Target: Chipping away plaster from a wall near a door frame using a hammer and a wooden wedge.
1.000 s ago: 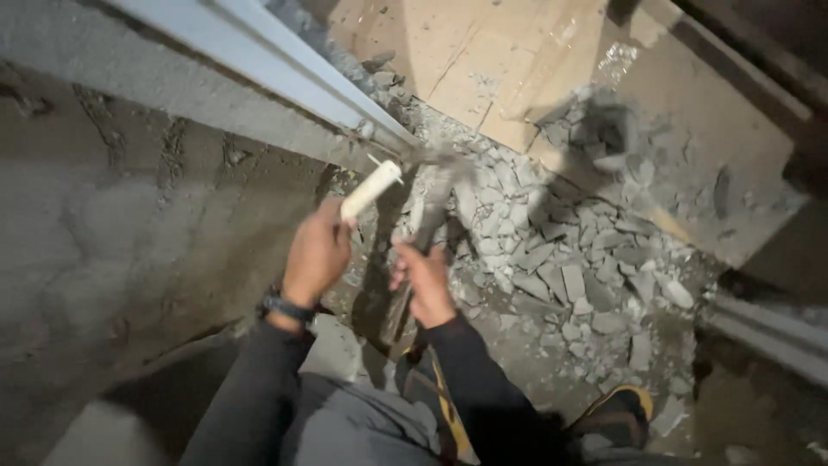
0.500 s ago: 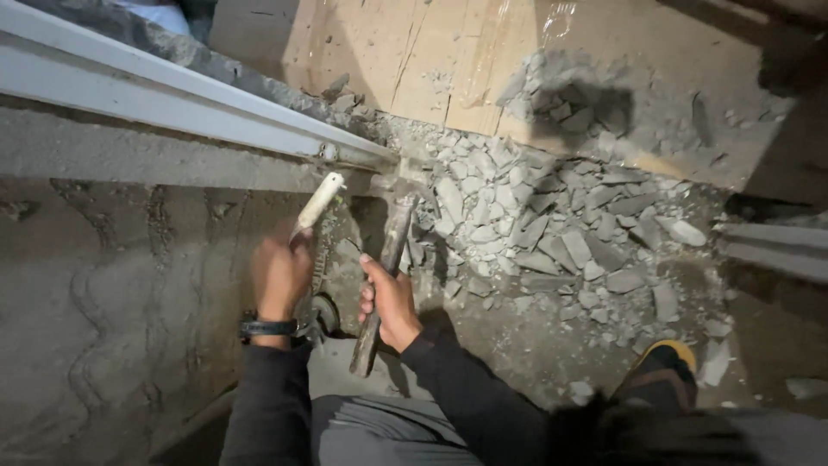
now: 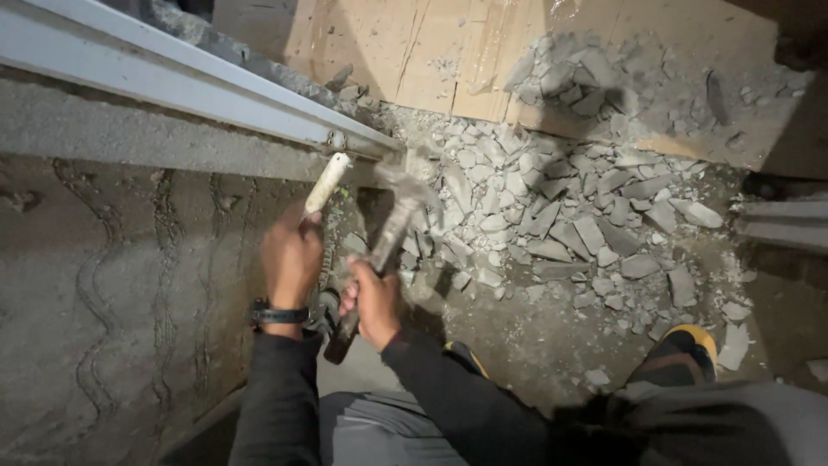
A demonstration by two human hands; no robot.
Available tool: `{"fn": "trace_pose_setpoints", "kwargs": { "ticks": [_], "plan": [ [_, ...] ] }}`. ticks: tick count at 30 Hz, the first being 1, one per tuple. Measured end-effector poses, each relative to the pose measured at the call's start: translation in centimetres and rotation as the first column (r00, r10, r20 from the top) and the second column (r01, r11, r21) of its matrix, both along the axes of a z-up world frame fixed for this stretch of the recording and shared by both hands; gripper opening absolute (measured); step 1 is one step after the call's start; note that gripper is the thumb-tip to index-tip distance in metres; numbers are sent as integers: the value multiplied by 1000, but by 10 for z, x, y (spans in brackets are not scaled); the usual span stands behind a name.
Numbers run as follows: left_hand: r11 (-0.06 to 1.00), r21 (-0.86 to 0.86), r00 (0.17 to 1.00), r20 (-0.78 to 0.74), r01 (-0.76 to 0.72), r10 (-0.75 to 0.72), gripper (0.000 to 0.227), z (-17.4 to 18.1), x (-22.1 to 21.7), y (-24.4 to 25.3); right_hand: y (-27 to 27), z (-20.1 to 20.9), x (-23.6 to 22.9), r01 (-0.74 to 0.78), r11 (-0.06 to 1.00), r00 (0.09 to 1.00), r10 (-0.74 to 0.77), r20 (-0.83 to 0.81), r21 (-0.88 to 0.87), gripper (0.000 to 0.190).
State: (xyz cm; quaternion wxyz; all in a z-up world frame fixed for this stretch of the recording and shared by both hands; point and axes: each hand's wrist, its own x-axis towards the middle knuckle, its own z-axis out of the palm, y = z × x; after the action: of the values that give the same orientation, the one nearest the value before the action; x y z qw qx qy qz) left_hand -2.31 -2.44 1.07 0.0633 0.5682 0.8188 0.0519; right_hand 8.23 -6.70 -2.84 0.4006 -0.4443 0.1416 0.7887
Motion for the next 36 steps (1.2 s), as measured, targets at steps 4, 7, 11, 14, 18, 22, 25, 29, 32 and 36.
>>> {"fn": "trace_pose_setpoints", "kwargs": {
  "ticks": [4, 7, 11, 14, 18, 22, 25, 29, 32, 36],
  "plan": [
    [997, 4, 996, 48, -78, 78, 24, -1, 3, 1, 6, -13, 3, -64, 993, 998, 62, 20, 102, 29],
    [993, -1, 991, 74, -114, 114, 24, -3, 4, 2, 9, -12, 14, 61, 993, 996, -67, 55, 105, 21],
    [993, -31, 992, 61, -112, 114, 23, -6, -2, 5, 4, -17, 13, 135, 986, 965, -153, 211, 95, 16],
    [993, -43, 994, 16, -107, 108, 24, -2, 3, 5, 1, -29, 12, -407, 845, 908, 335, 251, 348, 37],
    [985, -69, 986, -57, -159, 155, 23, -6, 3, 1, 11, -4, 35, -266, 912, 952, 196, 237, 312, 44],
    [997, 27, 996, -46, -76, 78, 27, 0, 5, 10, 8, -36, 18, 111, 952, 970, -166, 178, 287, 18],
    [998, 51, 994, -102, -43, 48, 25, -11, -3, 5, 0, -52, 3, -94, 966, 965, 30, 259, 240, 18],
    [997, 31, 989, -125, -70, 73, 20, -19, -13, -2, 13, -22, 35, -168, 938, 960, 86, 267, 302, 25],
    [998, 58, 995, -99, -28, 34, 22, -4, 4, 5, 21, -6, 51, 176, 955, 977, -199, 75, 240, 21],
    [990, 9, 989, -27, -143, 143, 23, 10, 18, 8, -4, -59, 10, 36, 957, 977, -95, 193, 289, 8]
  ]
}}
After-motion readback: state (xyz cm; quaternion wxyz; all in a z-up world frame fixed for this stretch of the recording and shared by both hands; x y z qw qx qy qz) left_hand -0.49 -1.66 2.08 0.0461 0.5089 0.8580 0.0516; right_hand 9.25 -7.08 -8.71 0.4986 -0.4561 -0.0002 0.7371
